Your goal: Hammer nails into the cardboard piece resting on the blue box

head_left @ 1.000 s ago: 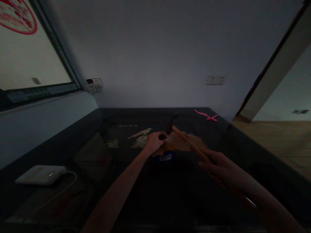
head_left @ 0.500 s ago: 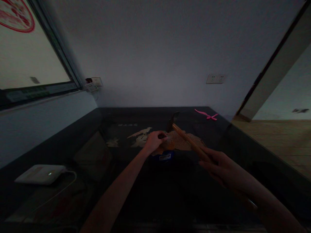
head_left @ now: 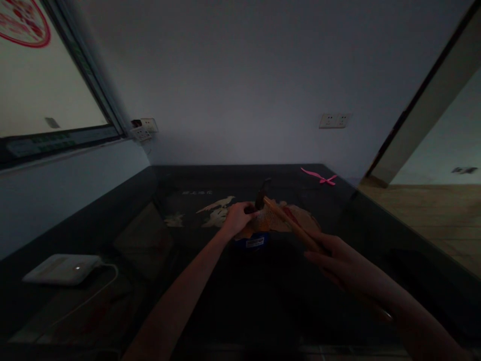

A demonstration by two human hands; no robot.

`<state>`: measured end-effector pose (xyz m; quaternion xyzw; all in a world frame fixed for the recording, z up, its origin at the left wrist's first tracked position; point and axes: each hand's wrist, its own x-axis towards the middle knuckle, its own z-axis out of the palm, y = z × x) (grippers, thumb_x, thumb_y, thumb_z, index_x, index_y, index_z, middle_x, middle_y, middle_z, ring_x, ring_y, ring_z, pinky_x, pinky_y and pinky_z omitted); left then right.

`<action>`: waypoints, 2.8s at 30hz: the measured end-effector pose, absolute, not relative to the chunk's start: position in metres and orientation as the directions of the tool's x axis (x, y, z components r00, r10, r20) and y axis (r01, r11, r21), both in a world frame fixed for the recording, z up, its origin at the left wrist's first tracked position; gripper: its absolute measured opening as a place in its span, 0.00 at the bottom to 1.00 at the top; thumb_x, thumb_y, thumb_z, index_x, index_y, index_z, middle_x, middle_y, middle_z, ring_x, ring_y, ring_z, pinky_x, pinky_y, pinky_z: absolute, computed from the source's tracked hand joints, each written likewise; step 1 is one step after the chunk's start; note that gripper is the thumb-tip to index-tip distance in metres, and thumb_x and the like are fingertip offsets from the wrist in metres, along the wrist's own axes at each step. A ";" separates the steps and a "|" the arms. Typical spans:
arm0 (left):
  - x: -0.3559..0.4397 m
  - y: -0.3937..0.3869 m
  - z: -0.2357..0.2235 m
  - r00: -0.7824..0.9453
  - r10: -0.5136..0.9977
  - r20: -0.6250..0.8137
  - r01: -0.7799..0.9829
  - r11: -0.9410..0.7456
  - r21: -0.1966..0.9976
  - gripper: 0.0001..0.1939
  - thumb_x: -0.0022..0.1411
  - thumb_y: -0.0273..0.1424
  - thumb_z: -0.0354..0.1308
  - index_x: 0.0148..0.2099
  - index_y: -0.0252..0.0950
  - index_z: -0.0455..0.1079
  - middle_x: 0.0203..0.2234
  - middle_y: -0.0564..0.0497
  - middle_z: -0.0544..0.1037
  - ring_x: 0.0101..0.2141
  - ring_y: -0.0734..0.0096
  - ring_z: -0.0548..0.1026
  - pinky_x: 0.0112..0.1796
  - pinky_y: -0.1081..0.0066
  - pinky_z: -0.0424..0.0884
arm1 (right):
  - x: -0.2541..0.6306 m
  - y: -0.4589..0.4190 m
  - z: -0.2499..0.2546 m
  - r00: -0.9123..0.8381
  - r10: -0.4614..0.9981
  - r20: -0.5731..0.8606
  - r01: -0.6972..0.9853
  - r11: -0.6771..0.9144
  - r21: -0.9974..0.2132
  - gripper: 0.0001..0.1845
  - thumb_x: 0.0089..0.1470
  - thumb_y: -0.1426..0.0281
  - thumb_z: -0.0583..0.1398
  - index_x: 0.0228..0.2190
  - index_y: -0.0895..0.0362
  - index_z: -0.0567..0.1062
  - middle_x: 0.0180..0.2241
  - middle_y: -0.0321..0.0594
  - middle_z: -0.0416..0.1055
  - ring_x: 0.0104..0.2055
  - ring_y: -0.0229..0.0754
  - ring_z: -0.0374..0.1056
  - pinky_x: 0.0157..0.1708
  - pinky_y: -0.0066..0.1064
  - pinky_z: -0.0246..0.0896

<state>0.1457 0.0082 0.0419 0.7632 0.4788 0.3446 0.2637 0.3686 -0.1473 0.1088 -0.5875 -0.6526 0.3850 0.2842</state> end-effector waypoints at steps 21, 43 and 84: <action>0.147 0.006 0.044 0.311 0.903 0.295 0.500 -0.420 0.758 0.06 0.52 0.29 0.59 0.34 0.34 0.74 0.30 0.49 0.78 0.32 0.70 0.74 0.35 0.74 0.67 | 0.370 -0.152 0.108 -0.125 0.973 -0.192 0.464 -0.114 -0.878 0.33 0.50 0.60 0.57 0.57 0.55 0.59 0.17 0.27 0.59 0.14 0.32 0.55 0.11 0.22 0.50; 0.147 0.005 0.047 0.292 0.914 0.281 0.556 -0.401 0.728 0.06 0.52 0.29 0.60 0.35 0.34 0.74 0.30 0.50 0.79 0.32 0.68 0.75 0.35 0.72 0.67 | 0.368 -0.146 0.105 -0.132 0.984 -0.121 0.523 -0.035 -0.852 0.29 0.49 0.62 0.58 0.53 0.58 0.65 0.21 0.33 0.65 0.21 0.35 0.63 0.18 0.24 0.58; 0.144 0.008 0.045 0.307 0.912 0.272 0.545 -0.403 0.736 0.07 0.52 0.31 0.60 0.34 0.34 0.73 0.30 0.50 0.78 0.32 0.70 0.74 0.35 0.73 0.68 | 0.366 -0.152 0.102 -0.087 0.983 -0.163 0.432 -0.110 -0.895 0.33 0.50 0.60 0.58 0.56 0.56 0.61 0.16 0.26 0.56 0.13 0.31 0.52 0.11 0.21 0.49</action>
